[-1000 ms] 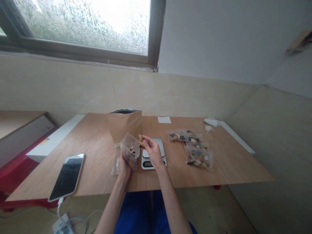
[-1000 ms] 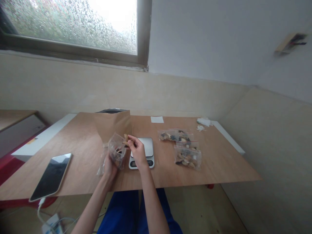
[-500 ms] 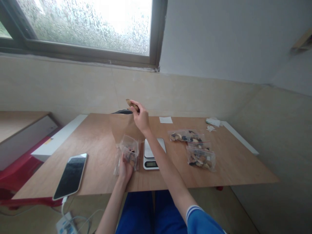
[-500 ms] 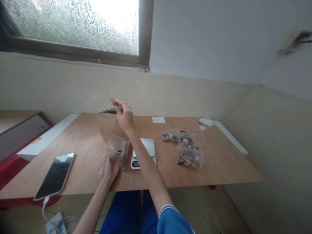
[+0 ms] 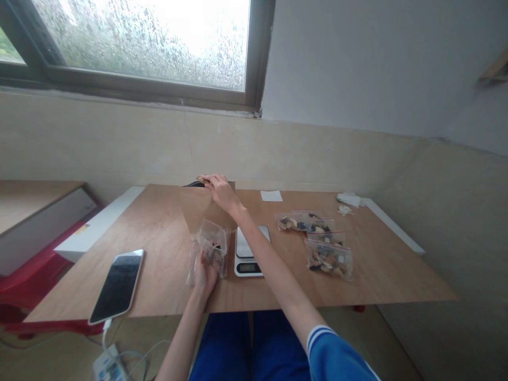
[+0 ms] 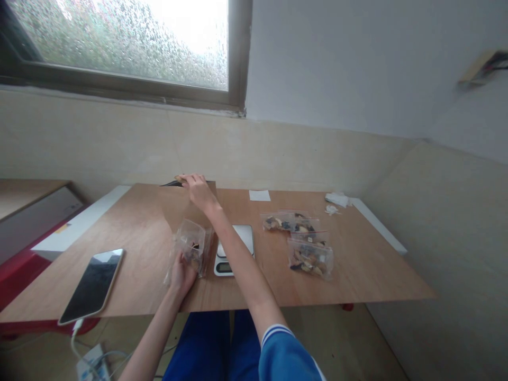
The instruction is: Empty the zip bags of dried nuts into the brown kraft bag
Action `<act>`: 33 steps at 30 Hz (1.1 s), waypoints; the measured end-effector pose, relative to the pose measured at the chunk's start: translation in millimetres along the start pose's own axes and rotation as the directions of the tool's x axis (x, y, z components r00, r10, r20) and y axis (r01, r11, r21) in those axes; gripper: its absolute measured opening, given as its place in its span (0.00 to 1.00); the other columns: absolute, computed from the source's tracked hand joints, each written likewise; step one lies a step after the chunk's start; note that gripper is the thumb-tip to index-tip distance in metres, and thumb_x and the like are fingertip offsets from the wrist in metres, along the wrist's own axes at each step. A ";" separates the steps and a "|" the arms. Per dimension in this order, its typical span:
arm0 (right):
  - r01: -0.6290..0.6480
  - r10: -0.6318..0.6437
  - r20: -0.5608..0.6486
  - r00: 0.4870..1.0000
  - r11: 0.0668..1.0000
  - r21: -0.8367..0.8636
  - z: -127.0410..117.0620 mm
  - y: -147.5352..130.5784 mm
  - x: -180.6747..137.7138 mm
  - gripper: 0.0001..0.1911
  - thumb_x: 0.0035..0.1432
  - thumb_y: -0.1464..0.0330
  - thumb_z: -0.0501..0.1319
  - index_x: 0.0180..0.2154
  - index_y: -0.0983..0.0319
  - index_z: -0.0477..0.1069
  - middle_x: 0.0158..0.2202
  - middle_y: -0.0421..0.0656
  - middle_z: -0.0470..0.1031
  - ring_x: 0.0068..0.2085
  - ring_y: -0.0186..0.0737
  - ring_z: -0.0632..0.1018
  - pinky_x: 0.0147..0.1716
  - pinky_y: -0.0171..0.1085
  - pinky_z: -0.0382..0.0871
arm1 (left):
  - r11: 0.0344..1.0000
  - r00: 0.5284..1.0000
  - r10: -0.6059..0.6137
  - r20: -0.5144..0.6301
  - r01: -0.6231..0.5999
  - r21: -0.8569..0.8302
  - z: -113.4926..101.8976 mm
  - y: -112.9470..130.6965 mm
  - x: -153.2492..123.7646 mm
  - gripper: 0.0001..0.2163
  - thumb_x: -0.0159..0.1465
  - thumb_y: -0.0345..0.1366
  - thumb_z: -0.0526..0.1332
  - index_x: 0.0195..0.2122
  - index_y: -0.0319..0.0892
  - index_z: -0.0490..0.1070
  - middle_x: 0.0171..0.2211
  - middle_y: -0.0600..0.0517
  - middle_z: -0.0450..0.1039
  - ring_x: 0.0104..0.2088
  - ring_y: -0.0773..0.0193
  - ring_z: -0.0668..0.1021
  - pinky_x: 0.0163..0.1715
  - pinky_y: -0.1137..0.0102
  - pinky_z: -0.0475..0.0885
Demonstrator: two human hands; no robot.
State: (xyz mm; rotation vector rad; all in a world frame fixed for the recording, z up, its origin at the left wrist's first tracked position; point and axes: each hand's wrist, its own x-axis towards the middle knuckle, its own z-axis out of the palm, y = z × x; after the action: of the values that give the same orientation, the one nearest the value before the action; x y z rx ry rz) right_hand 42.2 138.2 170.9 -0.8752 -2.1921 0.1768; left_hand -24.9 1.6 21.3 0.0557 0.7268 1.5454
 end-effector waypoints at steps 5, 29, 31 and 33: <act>0.033 -0.032 0.040 0.999 0.999 -0.037 -3.1 0.9 -3.1 0.14 0.65 0.72 0.47 0.44 0.65 0.70 0.44 0.48 0.74 0.46 0.39 0.71 0.50 0.38 0.59 | 1.000 1.000 -0.007 -0.012 0.007 -0.001 1.0 0.9 -0.9 0.13 0.64 0.32 0.50 0.39 0.38 0.74 0.34 0.48 0.77 0.31 0.66 0.79 0.32 0.72 0.73; -0.313 0.136 0.570 0.810 0.923 0.225 -17.0 -26.8 -69.0 0.15 0.56 0.76 0.51 0.39 0.64 0.74 0.36 0.42 0.77 0.36 0.32 0.76 0.35 0.29 0.66 | 0.998 0.998 0.068 0.010 -0.068 0.016 2.4 0.4 -1.2 0.12 0.62 0.29 0.51 0.39 0.37 0.73 0.32 0.49 0.78 0.28 0.67 0.78 0.28 0.75 0.74; -0.270 0.118 0.731 0.672 0.958 0.093 -7.4 -27.8 -79.5 0.15 0.54 0.75 0.53 0.40 0.63 0.74 0.38 0.42 0.77 0.37 0.34 0.77 0.34 0.29 0.66 | 0.998 0.998 0.067 -0.023 -0.067 -0.003 3.2 0.3 -1.1 0.10 0.61 0.28 0.52 0.35 0.37 0.73 0.30 0.50 0.77 0.28 0.68 0.78 0.28 0.75 0.73; -0.188 0.131 0.798 0.588 0.982 -0.023 3.5 -27.7 -86.6 0.15 0.52 0.75 0.55 0.41 0.64 0.74 0.40 0.45 0.77 0.39 0.38 0.77 0.35 0.30 0.66 | 0.999 0.998 0.047 -0.029 -0.047 -0.001 3.4 0.3 -0.9 0.09 0.61 0.29 0.53 0.34 0.37 0.73 0.29 0.50 0.78 0.28 0.67 0.78 0.29 0.75 0.74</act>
State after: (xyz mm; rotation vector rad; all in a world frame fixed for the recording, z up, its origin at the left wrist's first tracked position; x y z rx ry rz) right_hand 66.5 62.4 127.0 -1.0933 -2.8982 0.8875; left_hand -23.5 2.2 24.5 0.0501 0.7520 1.5947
